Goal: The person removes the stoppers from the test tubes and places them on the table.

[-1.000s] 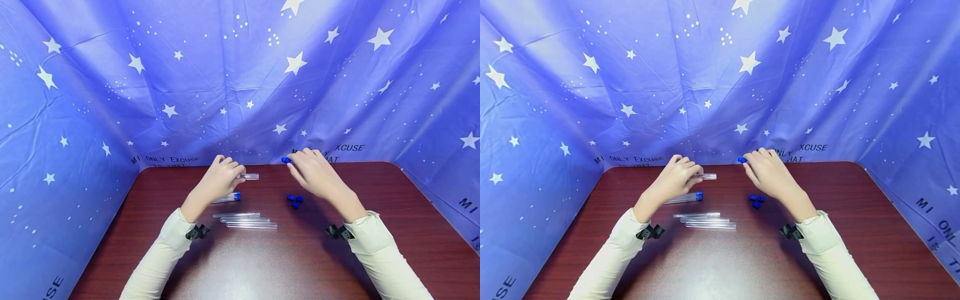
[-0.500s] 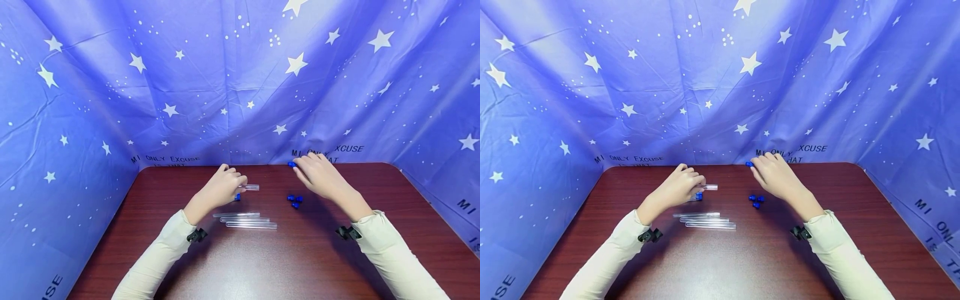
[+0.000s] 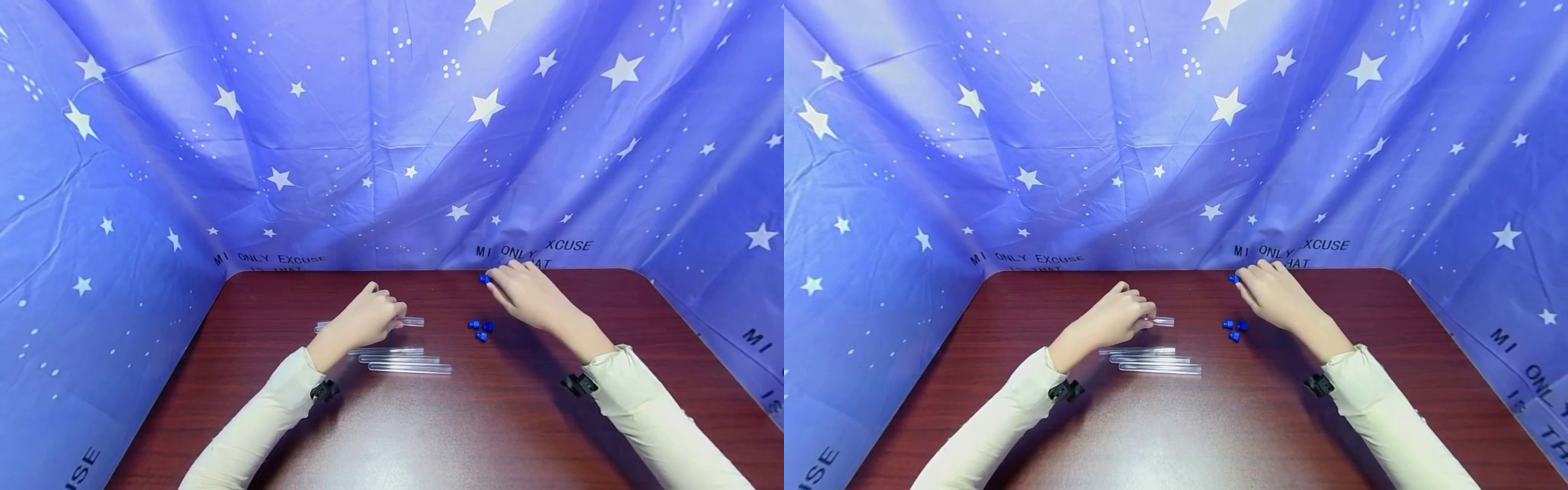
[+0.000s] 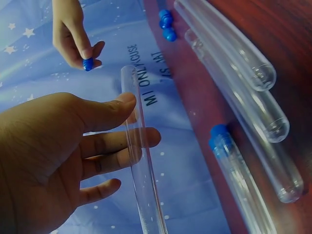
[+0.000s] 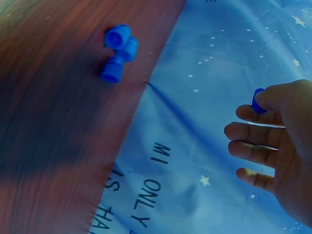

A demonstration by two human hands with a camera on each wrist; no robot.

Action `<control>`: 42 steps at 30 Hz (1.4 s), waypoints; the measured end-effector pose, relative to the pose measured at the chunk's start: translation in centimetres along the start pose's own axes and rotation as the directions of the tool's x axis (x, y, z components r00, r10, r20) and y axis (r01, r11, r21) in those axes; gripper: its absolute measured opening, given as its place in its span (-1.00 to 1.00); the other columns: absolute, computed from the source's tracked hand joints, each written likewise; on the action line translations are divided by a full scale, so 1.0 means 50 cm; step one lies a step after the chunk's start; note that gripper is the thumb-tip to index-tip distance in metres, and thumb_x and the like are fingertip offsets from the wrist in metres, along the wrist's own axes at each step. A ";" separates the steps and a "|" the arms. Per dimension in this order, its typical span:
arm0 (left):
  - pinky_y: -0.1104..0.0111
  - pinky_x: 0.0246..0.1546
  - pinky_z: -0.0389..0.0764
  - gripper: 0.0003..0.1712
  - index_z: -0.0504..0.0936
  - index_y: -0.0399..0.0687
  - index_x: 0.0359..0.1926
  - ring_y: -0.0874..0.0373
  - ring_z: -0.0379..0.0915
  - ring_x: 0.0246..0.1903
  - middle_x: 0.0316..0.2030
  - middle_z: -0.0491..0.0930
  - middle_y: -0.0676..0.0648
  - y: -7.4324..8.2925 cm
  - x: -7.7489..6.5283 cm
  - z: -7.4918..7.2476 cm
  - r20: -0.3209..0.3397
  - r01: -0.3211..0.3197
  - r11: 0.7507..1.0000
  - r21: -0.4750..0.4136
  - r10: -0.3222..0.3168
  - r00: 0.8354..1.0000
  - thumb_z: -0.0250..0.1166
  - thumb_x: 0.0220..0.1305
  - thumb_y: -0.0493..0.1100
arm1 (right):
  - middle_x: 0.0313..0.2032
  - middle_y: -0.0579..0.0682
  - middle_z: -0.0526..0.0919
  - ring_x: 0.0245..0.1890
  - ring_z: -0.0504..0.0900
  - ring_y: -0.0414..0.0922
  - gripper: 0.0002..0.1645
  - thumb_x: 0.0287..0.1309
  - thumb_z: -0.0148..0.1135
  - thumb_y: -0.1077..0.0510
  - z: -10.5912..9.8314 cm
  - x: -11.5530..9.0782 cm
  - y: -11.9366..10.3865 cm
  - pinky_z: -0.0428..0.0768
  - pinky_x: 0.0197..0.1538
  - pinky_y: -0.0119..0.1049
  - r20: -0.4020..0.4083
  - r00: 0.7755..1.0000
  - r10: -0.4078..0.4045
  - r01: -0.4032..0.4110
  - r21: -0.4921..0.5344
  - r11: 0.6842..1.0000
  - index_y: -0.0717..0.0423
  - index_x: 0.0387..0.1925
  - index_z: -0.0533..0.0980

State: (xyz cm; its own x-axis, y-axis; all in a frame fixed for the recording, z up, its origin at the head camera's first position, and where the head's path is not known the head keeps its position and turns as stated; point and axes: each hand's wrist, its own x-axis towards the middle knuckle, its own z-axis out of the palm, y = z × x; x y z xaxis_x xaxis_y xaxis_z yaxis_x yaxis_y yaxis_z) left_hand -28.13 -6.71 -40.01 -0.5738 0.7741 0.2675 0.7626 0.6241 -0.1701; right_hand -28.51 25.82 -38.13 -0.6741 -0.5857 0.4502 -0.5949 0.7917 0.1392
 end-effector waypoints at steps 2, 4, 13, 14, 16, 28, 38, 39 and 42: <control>0.23 -0.10 0.40 -0.87 0.64 0.16 -0.37 0.20 0.60 -0.32 -0.43 0.70 0.20 0.001 0.000 0.006 0.012 -0.002 1.000 -0.002 0.002 1.000 0.41 0.27 0.00 | -0.33 0.10 0.68 -0.23 0.58 0.12 -0.80 0.28 0.22 0.19 0.007 -0.004 0.004 0.53 -0.11 0.06 -0.009 1.000 -0.009 0.009 -0.005 1.000 0.25 -0.14 0.59; 0.24 -0.09 0.41 -0.86 0.63 0.16 -0.38 0.20 0.59 -0.33 -0.43 0.70 0.21 0.003 0.000 0.010 0.022 -0.005 1.000 -0.003 0.005 1.000 0.41 0.27 0.00 | -0.35 0.09 0.68 -0.25 0.58 0.11 -0.81 0.25 0.25 0.20 0.013 -0.007 0.006 0.53 -0.14 0.04 -0.020 1.000 -0.023 0.022 -0.012 1.000 0.25 -0.15 0.59; 0.25 -0.12 0.40 -0.84 0.62 0.15 -0.40 0.19 0.60 -0.33 -0.45 0.69 0.19 0.007 0.002 0.019 0.047 -0.017 1.000 0.000 0.017 0.999 0.41 0.27 0.01 | -0.36 0.06 0.70 -0.26 0.61 0.10 -0.83 0.28 0.24 0.16 0.031 -0.014 0.010 0.49 -0.19 -0.02 0.028 0.999 -0.031 0.032 -0.037 0.999 0.20 -0.20 0.59; 0.25 -0.12 0.40 -0.83 0.61 0.16 -0.40 0.19 0.60 -0.33 -0.45 0.69 0.20 0.008 0.003 0.020 0.049 -0.018 1.000 0.003 0.018 0.999 0.41 0.27 0.01 | -0.36 0.06 0.70 -0.27 0.61 0.10 -0.84 0.28 0.25 0.16 0.033 -0.015 0.011 0.49 -0.19 -0.02 0.037 0.999 -0.032 0.033 -0.038 0.999 0.19 -0.21 0.59; 0.26 -0.12 0.40 -0.82 0.61 0.16 -0.40 0.19 0.59 -0.34 -0.45 0.69 0.20 0.008 0.003 0.021 0.053 -0.020 1.000 0.006 0.020 0.998 0.41 0.27 0.02 | -0.37 0.05 0.69 -0.27 0.60 0.10 -0.85 0.27 0.27 0.16 0.037 -0.017 0.012 0.49 -0.19 -0.02 0.050 0.998 -0.035 0.037 -0.039 0.999 0.18 -0.22 0.59; 0.26 -0.13 0.39 -0.83 0.61 0.12 -0.37 0.17 0.62 -0.31 -0.41 0.71 0.19 0.007 0.008 0.028 0.092 -0.035 0.999 0.021 0.033 0.995 0.39 0.29 0.02 | -0.41 0.06 0.67 -0.27 0.61 0.11 -0.85 0.27 0.30 0.13 0.059 -0.025 0.018 0.52 -0.19 0.01 0.122 0.992 -0.044 0.050 -0.045 0.998 0.14 -0.25 0.57; 0.23 -0.17 0.45 -0.85 0.58 0.04 -0.29 0.13 0.60 -0.22 -0.38 0.66 0.11 0.012 0.004 0.039 0.100 -0.027 0.999 0.038 0.023 0.995 0.32 0.36 -0.04 | -0.38 0.06 0.69 -0.27 0.62 0.10 -0.84 0.28 0.31 0.12 0.067 -0.032 0.015 0.52 -0.19 0.00 0.159 0.986 -0.041 0.051 -0.063 0.997 0.14 -0.21 0.59; 0.23 -0.17 0.45 -0.86 0.58 0.03 -0.28 0.13 0.60 -0.22 -0.37 0.66 0.10 0.012 0.003 0.041 0.092 -0.028 0.999 0.042 0.024 0.995 0.31 0.37 -0.04 | -0.38 0.06 0.69 -0.27 0.62 0.10 -0.83 0.29 0.30 0.12 0.067 -0.032 0.016 0.52 -0.18 0.01 0.166 0.985 -0.040 0.051 -0.064 0.997 0.15 -0.21 0.59; 0.22 -0.17 0.47 -0.86 0.56 0.01 -0.26 0.11 0.58 -0.20 -0.34 0.67 0.07 0.013 0.001 0.046 0.070 -0.032 0.998 0.055 0.028 0.997 0.29 0.39 -0.05 | -0.37 0.06 0.69 -0.26 0.63 0.11 -0.82 0.31 0.28 0.11 0.070 -0.036 0.016 0.52 -0.16 0.02 0.184 0.982 -0.037 0.050 -0.068 0.996 0.15 -0.19 0.59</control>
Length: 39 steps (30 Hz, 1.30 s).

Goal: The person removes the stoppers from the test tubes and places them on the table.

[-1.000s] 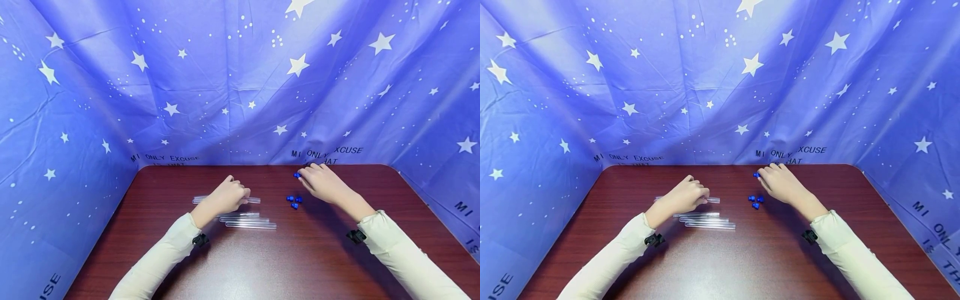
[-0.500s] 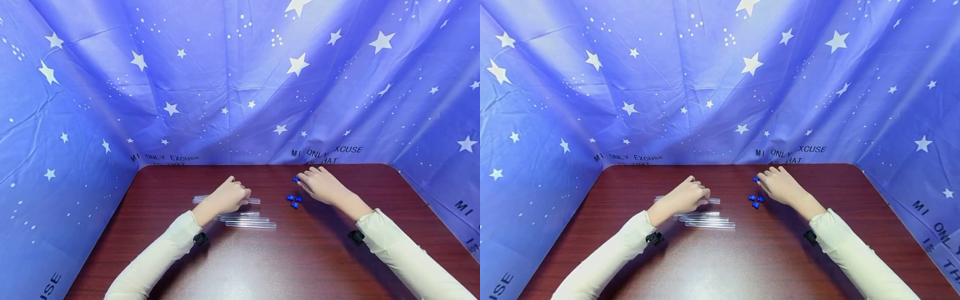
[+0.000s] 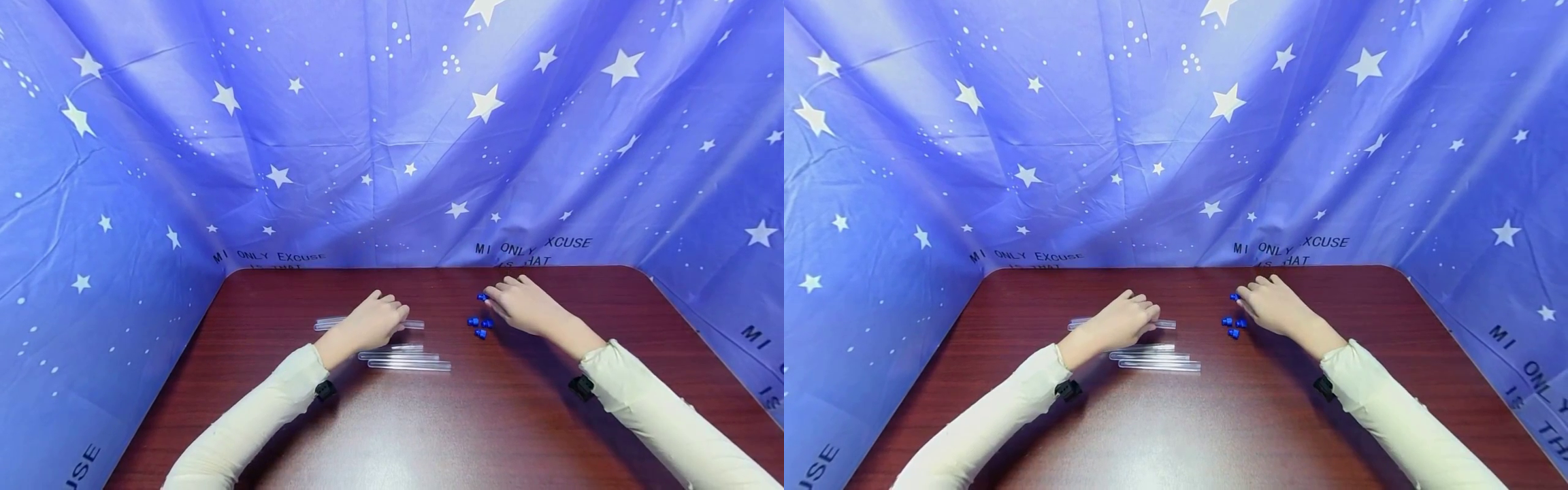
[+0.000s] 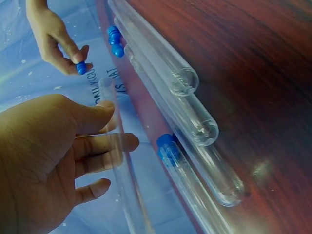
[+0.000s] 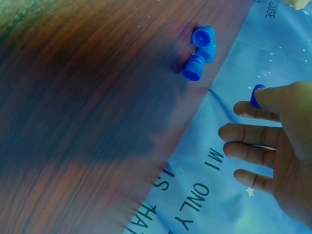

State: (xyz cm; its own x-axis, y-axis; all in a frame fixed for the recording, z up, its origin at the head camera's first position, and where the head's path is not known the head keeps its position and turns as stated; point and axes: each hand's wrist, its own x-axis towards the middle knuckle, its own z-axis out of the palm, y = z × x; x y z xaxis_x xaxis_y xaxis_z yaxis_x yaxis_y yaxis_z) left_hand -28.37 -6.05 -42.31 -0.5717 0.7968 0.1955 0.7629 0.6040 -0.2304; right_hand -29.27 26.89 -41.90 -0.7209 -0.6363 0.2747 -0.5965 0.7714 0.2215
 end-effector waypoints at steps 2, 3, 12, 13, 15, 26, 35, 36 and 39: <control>0.23 -0.16 0.48 -0.86 0.55 0.01 -0.24 0.10 0.57 -0.20 -0.32 0.68 0.07 0.000 -0.002 0.002 -0.004 -0.001 1.000 0.008 0.001 1.000 0.27 0.41 -0.05 | -0.37 0.05 0.70 -0.25 0.63 0.10 -0.83 0.30 0.28 0.11 0.001 -0.002 -0.001 0.53 -0.16 0.02 0.008 1.000 -0.003 0.003 -0.001 1.000 0.14 -0.19 0.60; 0.22 -0.16 0.49 -0.85 0.54 0.01 -0.23 0.10 0.56 -0.20 -0.31 0.68 0.06 0.000 -0.002 0.002 -0.002 0.000 1.000 0.010 0.000 1.000 0.26 0.42 -0.05 | -0.38 0.04 0.69 -0.25 0.63 0.10 -0.84 0.30 0.28 0.11 0.001 -0.002 -0.001 0.53 -0.16 0.02 0.007 1.000 -0.005 0.005 0.000 1.000 0.14 -0.20 0.59; 0.21 -0.09 0.52 -0.86 0.48 0.00 -0.17 0.08 0.54 -0.14 -0.21 0.63 0.04 0.003 -0.003 0.009 0.065 0.048 0.998 -0.032 -0.045 0.997 0.15 0.50 -0.05 | -0.44 -0.01 0.65 -0.29 0.62 0.08 -0.89 0.31 0.27 0.13 0.014 -0.007 0.004 0.50 -0.19 0.01 0.035 0.999 -0.001 0.001 0.003 1.000 0.08 -0.29 0.55; 0.21 -0.07 0.52 -0.85 0.47 -0.01 -0.16 0.08 0.54 -0.13 -0.20 0.63 0.04 0.003 -0.002 0.011 0.072 0.052 0.998 -0.034 -0.049 0.996 0.14 0.51 -0.04 | -0.44 0.00 0.65 -0.29 0.62 0.08 -0.89 0.32 0.26 0.12 0.016 -0.007 0.005 0.50 -0.19 0.01 0.043 0.999 0.002 -0.002 0.001 1.000 0.08 -0.30 0.55; 0.19 -0.04 0.53 -0.85 0.46 -0.01 -0.13 0.08 0.54 -0.10 -0.17 0.63 0.03 0.004 -0.001 0.014 0.092 0.061 0.998 -0.035 -0.057 0.994 0.11 0.53 -0.04 | -0.44 0.00 0.65 -0.29 0.62 0.08 -0.88 0.32 0.26 0.12 0.020 -0.009 0.006 0.50 -0.20 0.01 0.057 0.998 0.005 -0.005 -0.002 1.000 0.07 -0.32 0.54; 0.16 0.01 0.52 -0.82 0.46 -0.01 -0.08 0.06 0.53 -0.01 -0.11 0.62 0.01 0.007 -0.004 0.018 0.141 0.074 0.997 -0.022 -0.070 0.988 0.14 0.51 -0.02 | -0.47 0.02 0.64 -0.32 0.61 0.10 -0.81 0.29 0.30 0.11 0.034 -0.016 0.014 0.50 -0.23 0.01 0.079 0.997 0.002 0.000 -0.025 1.000 0.05 -0.39 0.47; 0.13 0.07 0.52 -0.80 0.46 -0.01 -0.05 0.06 0.52 0.02 -0.09 0.62 0.01 0.007 -0.005 0.023 0.171 0.077 0.997 -0.026 -0.071 0.983 0.15 0.50 -0.01 | -0.45 0.03 0.67 -0.31 0.63 0.08 -0.81 0.25 0.34 0.08 0.051 -0.024 0.016 0.50 -0.24 -0.01 0.060 0.997 -0.040 0.045 -0.079 0.996 0.04 -0.36 0.49; 0.12 0.07 0.52 -0.80 0.46 -0.02 -0.06 0.06 0.52 0.02 -0.09 0.62 0.00 0.007 -0.005 0.023 0.174 0.079 0.996 -0.027 -0.073 0.982 0.16 0.50 -0.01 | -0.44 0.03 0.66 -0.31 0.63 0.08 -0.81 0.25 0.34 0.09 0.053 -0.025 0.015 0.50 -0.24 -0.01 0.061 0.997 -0.041 0.046 -0.085 0.995 0.04 -0.35 0.48; 0.11 0.07 0.53 -0.81 0.46 -0.02 -0.07 0.05 0.53 0.01 -0.10 0.62 0.00 0.008 -0.005 0.024 0.175 0.084 0.996 -0.036 -0.076 0.982 0.16 0.50 -0.02 | -0.43 0.04 0.62 -0.31 0.64 0.08 -0.81 0.26 0.33 0.10 0.055 -0.027 0.014 0.52 -0.23 0.00 0.070 0.997 -0.038 0.044 -0.092 0.995 0.05 -0.33 0.48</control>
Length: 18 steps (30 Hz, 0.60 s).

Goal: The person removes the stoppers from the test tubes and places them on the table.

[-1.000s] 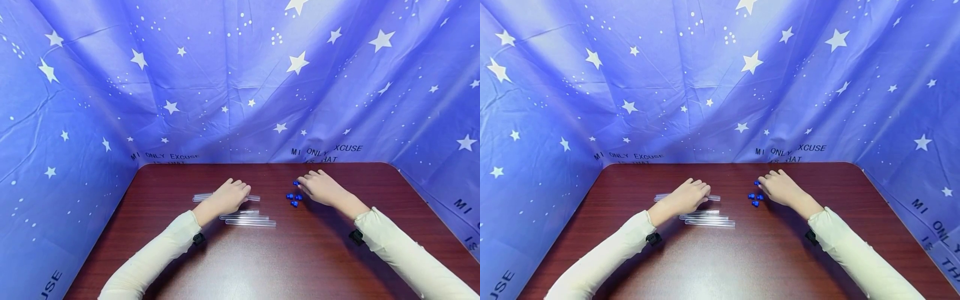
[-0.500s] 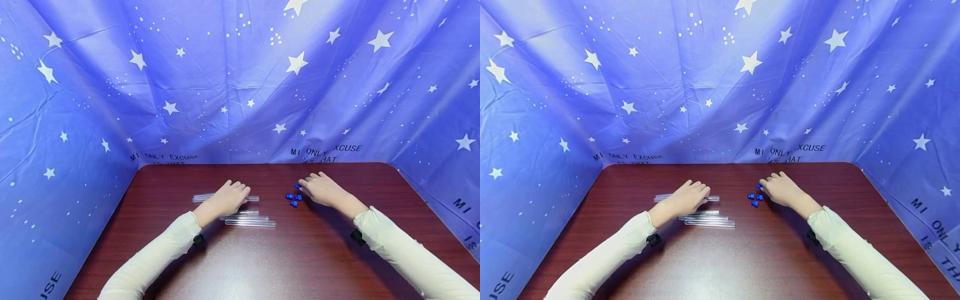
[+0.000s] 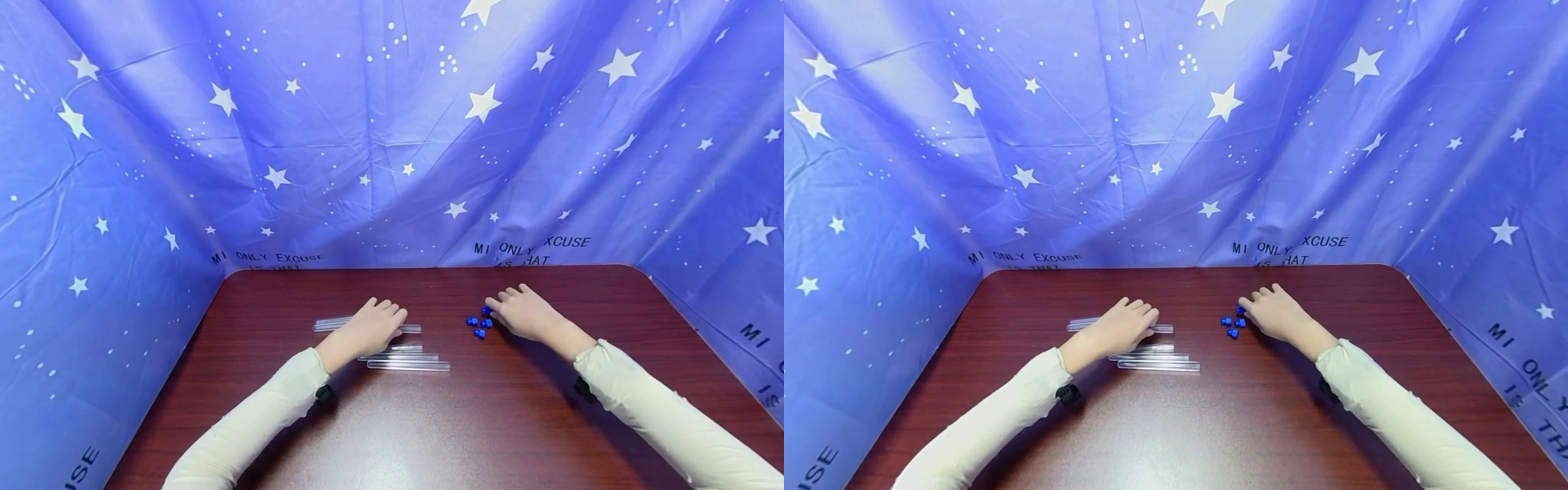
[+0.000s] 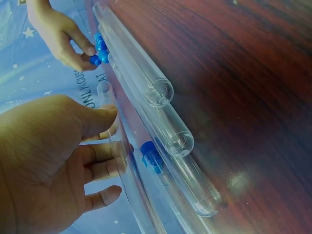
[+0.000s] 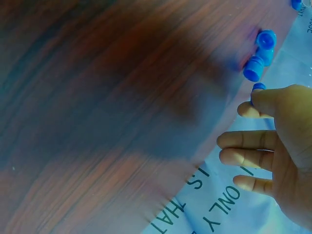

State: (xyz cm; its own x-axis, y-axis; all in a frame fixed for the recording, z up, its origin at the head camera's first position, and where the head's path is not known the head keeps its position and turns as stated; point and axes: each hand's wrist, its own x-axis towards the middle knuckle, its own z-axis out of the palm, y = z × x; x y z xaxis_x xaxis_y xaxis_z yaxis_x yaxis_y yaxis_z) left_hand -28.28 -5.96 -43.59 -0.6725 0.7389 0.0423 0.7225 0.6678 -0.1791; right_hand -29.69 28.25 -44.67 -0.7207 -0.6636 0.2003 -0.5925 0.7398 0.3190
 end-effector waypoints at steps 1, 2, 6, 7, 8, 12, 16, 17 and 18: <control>0.11 0.07 0.53 -0.81 0.46 -0.02 -0.07 0.05 0.53 0.01 -0.10 0.62 0.00 0.000 0.000 0.000 0.004 0.002 1.000 -0.002 -0.002 1.000 0.16 0.50 -0.02 | -0.42 0.05 0.61 -0.30 0.64 0.08 -0.81 0.27 0.32 0.10 0.001 -0.001 -0.001 0.53 -0.22 0.01 0.005 1.000 0.001 -0.001 -0.003 1.000 0.06 -0.33 0.47; 0.10 0.09 0.53 -0.81 0.46 -0.02 -0.06 0.05 0.52 0.02 -0.10 0.62 0.00 0.001 -0.001 -0.001 0.011 0.004 1.000 -0.003 -0.004 1.000 0.16 0.50 -0.02 | -0.41 0.05 0.60 -0.30 0.64 0.08 -0.82 0.28 0.32 0.10 0.002 -0.001 -0.002 0.53 -0.22 0.01 0.008 1.000 0.003 -0.003 -0.002 1.000 0.06 -0.32 0.47; 0.08 0.15 0.52 -0.79 0.46 -0.02 -0.04 0.04 0.52 0.03 -0.08 0.61 -0.01 0.002 -0.001 -0.003 0.032 0.010 1.000 -0.002 -0.010 0.999 0.14 0.51 -0.01 | -0.38 0.07 0.58 -0.29 0.62 0.08 -0.85 0.30 0.29 0.12 0.006 -0.002 -0.005 0.55 -0.21 0.02 0.004 1.000 0.008 -0.008 0.001 1.000 0.09 -0.27 0.48; 0.07 0.17 0.51 -0.78 0.46 -0.02 -0.03 0.04 0.51 0.04 -0.07 0.61 0.00 0.003 -0.001 -0.004 0.040 0.012 1.000 -0.001 -0.012 0.999 0.13 0.52 0.00 | -0.37 0.07 0.58 -0.29 0.62 0.09 -0.85 0.31 0.29 0.13 0.007 -0.002 -0.006 0.55 -0.21 0.02 0.001 1.000 0.008 -0.008 0.001 1.000 0.10 -0.26 0.49; 0.07 0.18 0.51 -0.78 0.46 -0.02 -0.01 0.04 0.51 0.05 -0.06 0.60 0.00 0.003 -0.001 -0.004 0.047 0.014 1.000 0.000 -0.014 0.999 0.12 0.52 0.00 | -0.36 0.07 0.58 -0.29 0.61 0.09 -0.85 0.31 0.29 0.13 0.009 -0.003 -0.006 0.55 -0.21 0.02 -0.002 1.000 0.008 -0.008 0.000 1.000 0.10 -0.26 0.49; 0.05 0.22 0.49 -0.76 0.47 -0.03 0.03 0.04 0.50 0.08 -0.03 0.61 -0.01 0.003 0.000 -0.004 0.061 0.018 1.000 -0.003 -0.018 0.998 0.11 0.53 0.00 | -0.36 0.08 0.56 -0.30 0.58 0.09 -0.85 0.31 0.29 0.13 0.017 -0.005 -0.007 0.54 -0.22 0.01 -0.006 1.000 0.003 -0.003 -0.015 1.000 0.10 -0.26 0.48; 0.06 0.22 0.49 -0.76 0.47 -0.02 0.03 0.04 0.50 0.08 -0.02 0.61 -0.01 0.003 0.001 -0.002 0.060 0.018 1.000 -0.002 -0.018 0.998 0.11 0.53 0.00 | -0.35 0.08 0.55 -0.30 0.57 0.09 -0.85 0.32 0.27 0.14 0.023 -0.006 -0.007 0.54 -0.22 0.01 -0.008 1.000 -0.008 0.008 -0.030 1.000 0.10 -0.27 0.47; 0.06 0.21 0.49 -0.77 0.46 -0.02 0.02 0.04 0.50 0.08 -0.02 0.61 -0.01 0.003 0.001 -0.001 0.058 0.017 1.000 -0.003 -0.017 0.998 0.12 0.53 0.00 | -0.35 0.08 0.55 -0.30 0.57 0.09 -0.85 0.32 0.27 0.14 0.025 -0.006 -0.006 0.54 -0.22 0.01 -0.010 1.000 -0.011 0.010 -0.033 0.999 0.10 -0.27 0.46; 0.07 0.20 0.50 -0.77 0.46 -0.02 0.02 0.04 0.50 0.07 -0.03 0.61 -0.01 0.003 0.001 -0.001 0.059 0.016 1.000 -0.002 -0.016 0.998 0.12 0.53 0.00 | -0.36 0.08 0.55 -0.31 0.57 0.08 -0.85 0.32 0.27 0.14 0.026 -0.006 -0.007 0.54 -0.23 0.01 -0.013 1.000 -0.013 0.013 -0.034 0.999 0.10 -0.27 0.46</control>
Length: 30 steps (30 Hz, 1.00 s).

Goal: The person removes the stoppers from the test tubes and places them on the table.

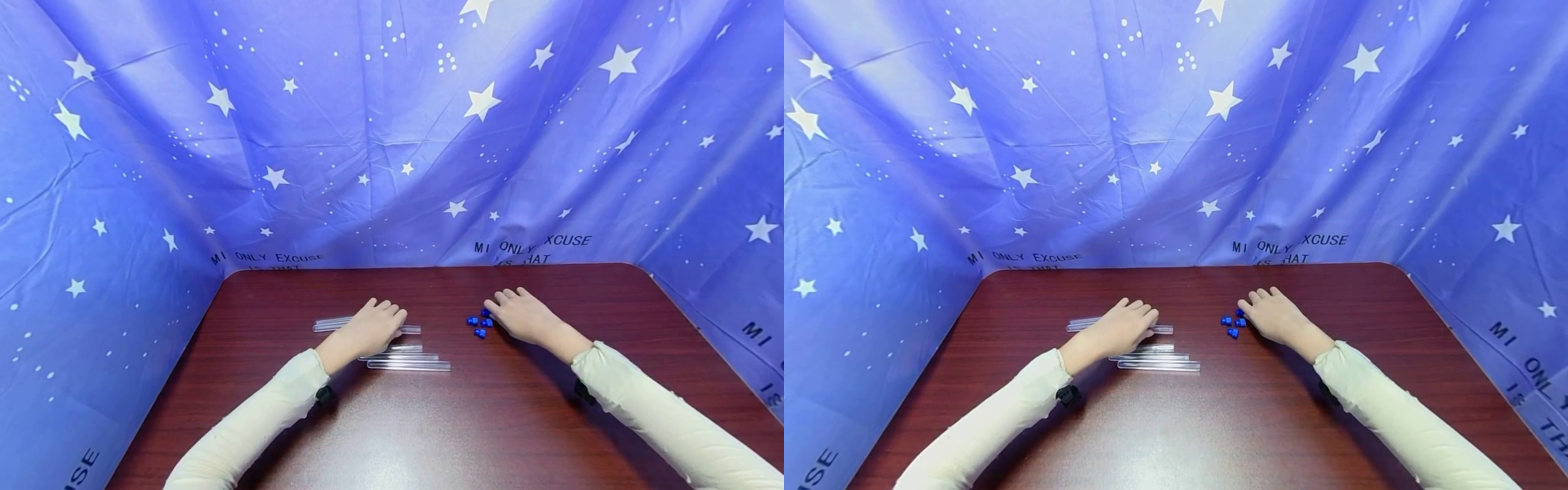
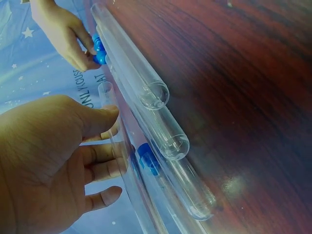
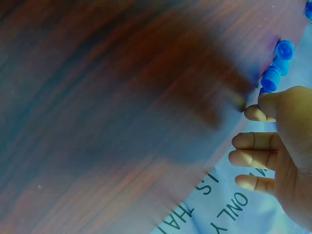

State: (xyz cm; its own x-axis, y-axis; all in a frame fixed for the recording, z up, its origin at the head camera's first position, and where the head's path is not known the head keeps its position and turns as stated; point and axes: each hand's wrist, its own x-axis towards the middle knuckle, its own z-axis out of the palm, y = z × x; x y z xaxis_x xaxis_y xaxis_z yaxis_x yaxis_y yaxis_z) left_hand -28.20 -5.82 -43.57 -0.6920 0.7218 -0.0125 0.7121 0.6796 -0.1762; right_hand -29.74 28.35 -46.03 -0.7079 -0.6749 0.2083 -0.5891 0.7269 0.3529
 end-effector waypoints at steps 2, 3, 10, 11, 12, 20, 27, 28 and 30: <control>0.08 0.16 0.50 -0.79 0.46 -0.01 -0.01 0.05 0.50 0.05 -0.05 0.61 0.00 0.000 -0.001 0.000 -0.006 -0.003 1.000 -0.001 0.003 1.000 0.13 0.52 -0.01 | -0.36 0.08 0.55 -0.31 0.57 0.08 -0.85 0.31 0.27 0.14 0.001 0.000 0.000 0.53 -0.23 0.00 -0.008 1.000 -0.005 0.005 -0.006 1.000 0.10 -0.27 0.46; 0.09 0.14 0.51 -0.80 0.46 0.00 -0.03 0.05 0.51 0.04 -0.05 0.61 0.00 0.000 -0.001 0.000 -0.010 -0.004 1.000 -0.001 0.004 1.000 0.14 0.52 -0.01 | -0.37 0.08 0.55 -0.31 0.57 0.07 -0.85 0.31 0.27 0.15 0.001 0.000 -0.001 0.53 -0.23 -0.01 -0.010 1.000 -0.007 0.007 -0.009 1.000 0.10 -0.27 0.46; 0.13 0.07 0.52 -0.81 0.49 0.00 -0.04 0.06 0.53 0.01 -0.07 0.63 0.01 0.000 -0.002 0.006 -0.023 -0.016 1.000 0.016 0.017 1.000 0.16 0.50 -0.01 | -0.38 0.05 0.54 -0.31 0.57 0.05 -0.84 0.29 0.29 0.14 0.001 0.002 -0.002 0.51 -0.23 -0.03 -0.012 1.000 -0.020 0.020 -0.022 1.000 0.07 -0.31 0.45; 0.13 0.06 0.52 -0.80 0.50 0.01 -0.04 0.07 0.53 0.00 -0.08 0.64 0.01 0.000 -0.002 0.007 -0.025 -0.017 1.000 0.019 0.018 1.000 0.17 0.49 0.00 | -0.38 0.05 0.54 -0.31 0.57 0.05 -0.83 0.29 0.29 0.14 0.001 0.002 -0.002 0.51 -0.23 -0.03 -0.010 1.000 -0.021 0.020 -0.021 1.000 0.07 -0.31 0.45; 0.14 0.05 0.51 -0.80 0.50 0.01 -0.05 0.07 0.53 0.00 -0.08 0.64 0.01 0.000 -0.002 0.007 -0.027 -0.018 1.000 0.022 0.019 0.999 0.17 0.49 0.00 | -0.38 0.05 0.54 -0.31 0.57 0.05 -0.83 0.29 0.30 0.14 0.001 0.002 -0.002 0.51 -0.23 -0.03 -0.009 1.000 -0.021 0.020 -0.020 1.000 0.07 -0.31 0.45; 0.13 0.07 0.51 -0.78 0.52 0.01 -0.03 0.06 0.55 0.02 -0.06 0.65 0.00 0.000 -0.002 0.008 -0.003 -0.010 1.000 0.018 0.010 1.000 0.16 0.50 0.01 | -0.36 0.05 0.56 -0.29 0.58 0.06 -0.82 0.26 0.33 0.11 -0.002 0.000 -0.003 0.52 -0.21 -0.02 0.003 1.000 -0.012 0.012 -0.013 1.000 0.07 -0.28 0.47; 0.10 0.11 0.52 -0.76 0.54 0.01 0.01 0.05 0.56 0.04 -0.03 0.67 -0.01 0.001 0.000 0.010 0.029 0.000 1.000 0.006 0.000 1.000 0.16 0.50 0.01 | -0.38 0.05 0.55 -0.31 0.57 0.06 -0.83 0.27 0.32 0.13 -0.002 0.000 -0.003 0.52 -0.23 -0.03 -0.014 1.000 -0.019 0.019 -0.014 1.000 0.08 -0.27 0.47; 0.09 0.13 0.52 -0.76 0.54 0.01 0.01 0.04 0.56 0.05 -0.03 0.68 -0.01 0.001 0.000 0.011 0.035 0.000 1.000 0.006 0.000 0.999 0.16 0.50 0.02 | -0.38 0.05 0.55 -0.32 0.57 0.06 -0.83 0.27 0.32 0.13 -0.002 0.000 -0.003 0.52 -0.23 -0.03 -0.013 1.000 -0.019 0.018 -0.014 1.000 0.08 -0.27 0.47; 0.07 0.18 0.52 -0.75 0.55 0.01 0.03 0.04 0.56 0.07 -0.01 0.68 -0.01 0.001 0.001 0.013 0.045 0.001 1.000 0.001 -0.001 0.999 0.15 0.50 0.02 | -0.37 0.06 0.56 -0.31 0.57 0.07 -0.83 0.27 0.32 0.13 -0.003 0.000 -0.003 0.53 -0.22 -0.02 -0.007 1.000 -0.016 0.016 -0.013 1.000 0.08 -0.26 0.48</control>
State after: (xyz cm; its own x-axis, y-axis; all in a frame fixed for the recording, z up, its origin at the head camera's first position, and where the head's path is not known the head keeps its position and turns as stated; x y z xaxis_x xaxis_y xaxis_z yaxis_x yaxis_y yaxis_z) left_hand -28.27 -5.84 -44.20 -0.6970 0.7148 -0.0569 0.7116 0.6799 -0.1769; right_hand -29.60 28.22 -45.94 -0.6956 -0.6875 0.2085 -0.5956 0.7142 0.3678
